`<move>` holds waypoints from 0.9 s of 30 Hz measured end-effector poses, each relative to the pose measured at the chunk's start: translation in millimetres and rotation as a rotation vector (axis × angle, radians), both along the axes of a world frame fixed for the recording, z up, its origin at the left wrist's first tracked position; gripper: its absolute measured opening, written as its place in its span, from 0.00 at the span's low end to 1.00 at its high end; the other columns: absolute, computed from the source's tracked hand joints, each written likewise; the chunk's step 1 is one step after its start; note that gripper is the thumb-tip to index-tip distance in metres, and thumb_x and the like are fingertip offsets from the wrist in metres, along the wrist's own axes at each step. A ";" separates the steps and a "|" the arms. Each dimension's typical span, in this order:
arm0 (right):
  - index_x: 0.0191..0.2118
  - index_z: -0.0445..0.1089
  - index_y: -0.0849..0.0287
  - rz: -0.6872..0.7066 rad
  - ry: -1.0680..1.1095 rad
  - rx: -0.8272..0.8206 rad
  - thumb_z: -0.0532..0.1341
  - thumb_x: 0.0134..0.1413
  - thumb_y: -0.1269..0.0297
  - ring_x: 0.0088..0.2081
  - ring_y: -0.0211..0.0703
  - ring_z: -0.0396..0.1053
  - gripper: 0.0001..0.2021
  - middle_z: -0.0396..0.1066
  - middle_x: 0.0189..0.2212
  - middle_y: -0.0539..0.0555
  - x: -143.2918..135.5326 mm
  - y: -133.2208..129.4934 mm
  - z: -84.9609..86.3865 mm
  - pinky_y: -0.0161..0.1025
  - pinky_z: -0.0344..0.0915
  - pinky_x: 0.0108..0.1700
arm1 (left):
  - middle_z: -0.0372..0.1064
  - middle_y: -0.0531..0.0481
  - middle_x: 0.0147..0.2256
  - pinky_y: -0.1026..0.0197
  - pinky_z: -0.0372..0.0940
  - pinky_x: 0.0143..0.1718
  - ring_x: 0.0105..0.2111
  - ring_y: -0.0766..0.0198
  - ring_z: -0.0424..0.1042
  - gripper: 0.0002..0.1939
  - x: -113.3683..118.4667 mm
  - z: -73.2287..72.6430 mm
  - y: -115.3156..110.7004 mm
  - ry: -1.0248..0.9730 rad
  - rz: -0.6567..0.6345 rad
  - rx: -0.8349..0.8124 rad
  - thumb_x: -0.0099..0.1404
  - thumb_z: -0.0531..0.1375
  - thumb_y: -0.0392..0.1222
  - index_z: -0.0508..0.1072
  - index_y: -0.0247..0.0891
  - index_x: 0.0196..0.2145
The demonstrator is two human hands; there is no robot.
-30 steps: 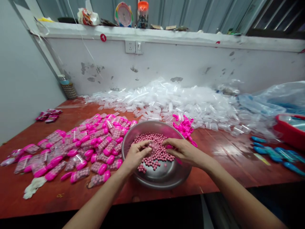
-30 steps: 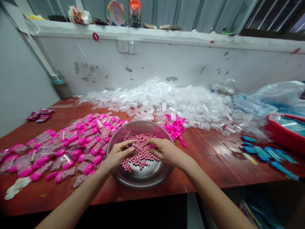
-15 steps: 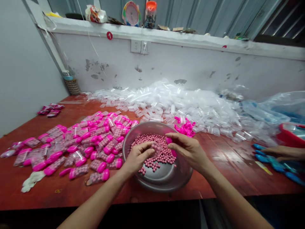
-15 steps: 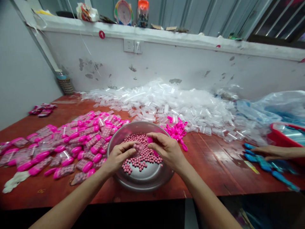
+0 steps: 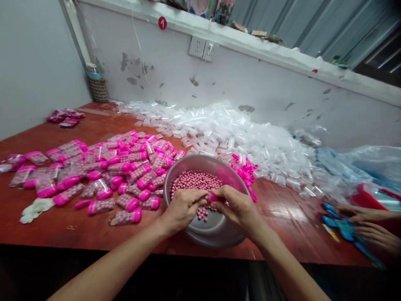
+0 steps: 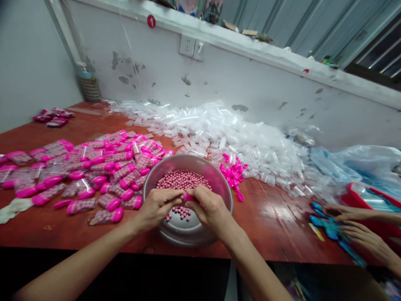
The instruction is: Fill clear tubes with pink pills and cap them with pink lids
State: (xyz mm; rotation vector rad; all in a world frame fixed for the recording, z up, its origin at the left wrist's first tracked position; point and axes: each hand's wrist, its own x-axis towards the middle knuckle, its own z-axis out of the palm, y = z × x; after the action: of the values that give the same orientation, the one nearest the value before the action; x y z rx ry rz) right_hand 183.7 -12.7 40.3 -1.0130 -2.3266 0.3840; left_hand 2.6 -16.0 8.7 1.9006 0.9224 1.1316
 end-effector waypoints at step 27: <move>0.39 0.70 0.61 0.028 0.999 -1.162 0.63 0.46 0.61 0.37 0.44 0.69 0.13 0.71 0.34 0.55 -2.0 0.5 -11.2 0.47 0.66 0.42 | 0.74 0.47 0.38 0.60 0.65 0.43 0.40 0.57 0.72 0.15 3.1 -3.5 10.2 -0.286 -0.185 -0.272 0.57 0.58 0.37 0.73 0.37 0.43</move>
State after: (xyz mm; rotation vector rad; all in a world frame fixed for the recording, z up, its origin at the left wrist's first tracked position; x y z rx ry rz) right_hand 181.7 -12.2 29.1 -0.8760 -1.0832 1.8626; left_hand 5.8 -5.9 5.2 1.5235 0.6873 1.0727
